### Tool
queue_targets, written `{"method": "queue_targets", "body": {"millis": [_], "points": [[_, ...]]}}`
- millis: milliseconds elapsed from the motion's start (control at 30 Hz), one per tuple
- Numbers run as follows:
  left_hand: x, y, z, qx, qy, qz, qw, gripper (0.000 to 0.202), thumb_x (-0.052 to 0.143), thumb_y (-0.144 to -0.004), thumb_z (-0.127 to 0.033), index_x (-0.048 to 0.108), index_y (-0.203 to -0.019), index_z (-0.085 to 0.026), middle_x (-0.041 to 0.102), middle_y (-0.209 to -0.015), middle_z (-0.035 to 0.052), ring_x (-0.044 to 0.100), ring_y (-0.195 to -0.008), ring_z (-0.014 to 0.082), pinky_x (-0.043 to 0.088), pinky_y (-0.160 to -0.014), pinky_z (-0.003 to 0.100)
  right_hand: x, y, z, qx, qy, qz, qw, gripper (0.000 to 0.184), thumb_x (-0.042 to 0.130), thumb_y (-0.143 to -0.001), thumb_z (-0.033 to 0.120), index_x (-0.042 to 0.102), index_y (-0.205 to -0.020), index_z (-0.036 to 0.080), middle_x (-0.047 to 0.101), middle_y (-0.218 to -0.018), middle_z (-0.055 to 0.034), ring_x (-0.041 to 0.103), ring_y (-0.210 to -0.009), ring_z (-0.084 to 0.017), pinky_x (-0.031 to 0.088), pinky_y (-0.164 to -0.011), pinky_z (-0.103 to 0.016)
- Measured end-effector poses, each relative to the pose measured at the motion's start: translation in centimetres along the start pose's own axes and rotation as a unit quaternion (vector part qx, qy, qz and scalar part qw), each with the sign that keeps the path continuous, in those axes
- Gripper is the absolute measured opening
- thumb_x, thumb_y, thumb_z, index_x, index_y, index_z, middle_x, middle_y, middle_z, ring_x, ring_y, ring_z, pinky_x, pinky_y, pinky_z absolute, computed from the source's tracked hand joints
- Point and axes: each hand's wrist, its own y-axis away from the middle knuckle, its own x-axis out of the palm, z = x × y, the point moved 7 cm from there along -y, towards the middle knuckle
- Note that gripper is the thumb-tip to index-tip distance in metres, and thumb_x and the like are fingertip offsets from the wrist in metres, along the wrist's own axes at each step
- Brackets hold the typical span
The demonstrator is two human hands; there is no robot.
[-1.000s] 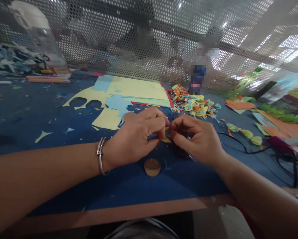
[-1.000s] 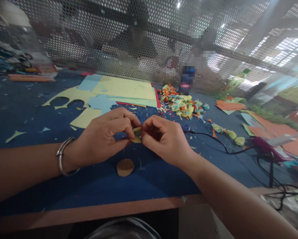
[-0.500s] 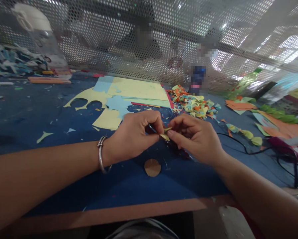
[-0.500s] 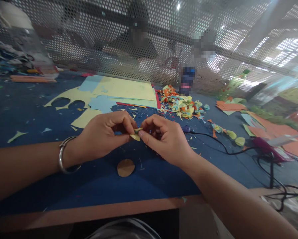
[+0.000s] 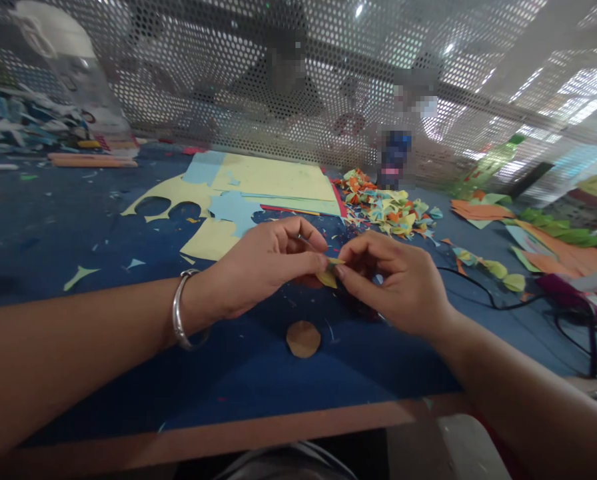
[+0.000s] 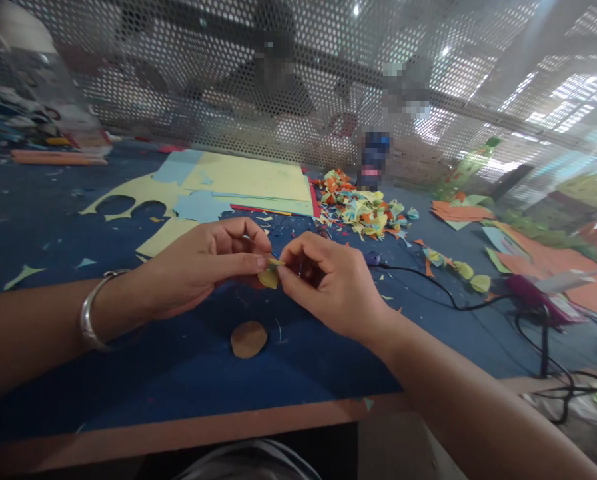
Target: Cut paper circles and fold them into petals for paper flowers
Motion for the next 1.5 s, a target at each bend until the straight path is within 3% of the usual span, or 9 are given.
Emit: {"method": "queue_targets", "body": {"millis": [467,1100,1500], "points": [[0.09,0.39,0.58,-0.069,0.074,-0.026,0.994,0.014,0.072,-0.074,-0.006,0.061,-0.076,-0.013,0.070,-0.066,-0.0013,0.069,-0.064,0.0091,0.058,-0.067,0.020,0.22,0.02,0.40,-0.029,0.014,-0.006,0.999,0.005,0.067,-0.090,0.018,0.065,-0.086,0.018,0.059,-0.067,0.0040,0.052,-0.053,-0.007,0.043,-0.051,-0.020],[-0.22,0.22,0.08,-0.020,0.027,-0.038,0.999,0.010,0.073,-0.077,-0.011,0.064,-0.079,-0.013,0.073,-0.066,-0.0018,0.069,-0.064,0.0077,0.056,-0.066,0.016,0.34,0.15,-0.20,-0.010,-0.010,0.016,1.000,0.008,0.065,-0.094,0.024,0.070,-0.097,0.018,0.064,-0.072,0.0027,0.053,-0.053,-0.007,0.044,-0.051,-0.020],[-0.68,0.37,-0.02,0.028,-0.078,-0.048,0.995,0.009,0.074,-0.081,-0.017,0.066,-0.084,-0.015,0.074,-0.071,-0.0002,0.070,-0.068,0.0106,0.056,-0.066,0.019,0.35,0.25,-0.07,-0.007,-0.002,0.023,1.000,0.010,0.065,-0.096,0.026,0.071,-0.099,0.019,0.068,-0.076,0.0018,0.057,-0.055,-0.007,0.044,-0.051,-0.019]]}}
